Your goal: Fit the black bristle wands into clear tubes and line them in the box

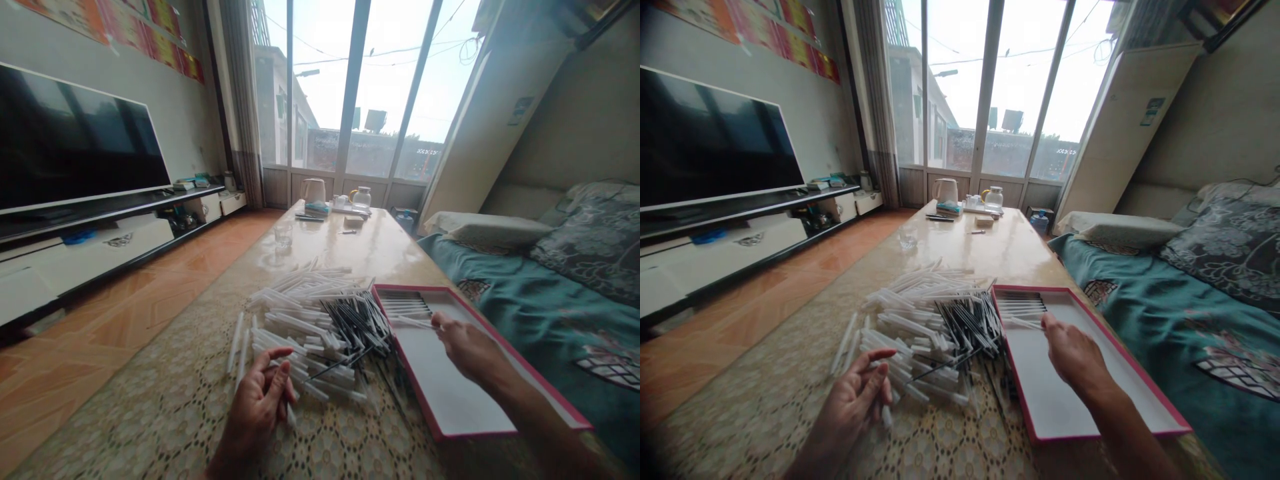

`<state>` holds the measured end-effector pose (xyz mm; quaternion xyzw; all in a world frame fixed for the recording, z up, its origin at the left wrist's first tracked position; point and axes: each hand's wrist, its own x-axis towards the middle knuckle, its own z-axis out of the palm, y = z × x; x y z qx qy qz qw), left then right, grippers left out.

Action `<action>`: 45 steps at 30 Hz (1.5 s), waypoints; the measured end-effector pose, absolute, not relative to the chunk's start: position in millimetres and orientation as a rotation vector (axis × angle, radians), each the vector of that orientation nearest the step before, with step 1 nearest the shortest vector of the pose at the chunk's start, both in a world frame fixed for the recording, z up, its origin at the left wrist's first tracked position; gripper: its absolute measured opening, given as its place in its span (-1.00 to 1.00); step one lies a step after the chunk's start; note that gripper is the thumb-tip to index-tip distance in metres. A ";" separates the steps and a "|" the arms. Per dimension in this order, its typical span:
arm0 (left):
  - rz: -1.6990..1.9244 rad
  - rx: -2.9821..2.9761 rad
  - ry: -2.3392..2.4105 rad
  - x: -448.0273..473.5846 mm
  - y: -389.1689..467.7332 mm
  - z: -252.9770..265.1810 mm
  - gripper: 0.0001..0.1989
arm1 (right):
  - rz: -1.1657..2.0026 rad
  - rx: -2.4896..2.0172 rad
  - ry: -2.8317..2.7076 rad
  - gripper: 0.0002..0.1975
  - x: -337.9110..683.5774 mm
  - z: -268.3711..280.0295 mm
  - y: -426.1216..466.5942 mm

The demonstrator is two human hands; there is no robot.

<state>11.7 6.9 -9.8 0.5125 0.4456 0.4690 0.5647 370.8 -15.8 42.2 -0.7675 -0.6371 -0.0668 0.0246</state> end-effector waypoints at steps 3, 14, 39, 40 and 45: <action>1.107 1.195 1.043 11.5 7.3 -9.7 -0.51 | -0.229 -2.369 -2.018 -0.77 380.1 29.0 -2.6; 1.142 1.143 1.054 13.2 6.5 -5.7 -0.58 | -0.379 -2.246 -2.081 -0.93 367.5 14.8 21.6; 0.889 1.292 1.041 15.0 -15.7 0.9 -0.68 | 0.474 -1.686 -2.052 -0.92 248.8 34.4 -48.7; 0.871 1.267 1.023 15.9 -16.6 0.9 -0.69 | 0.555 -1.689 -2.004 -0.91 251.9 41.3 -48.9; 0.811 1.080 0.854 20.9 -16.5 -0.7 -0.72 | 0.717 -1.639 -1.752 -0.82 243.4 64.3 -48.0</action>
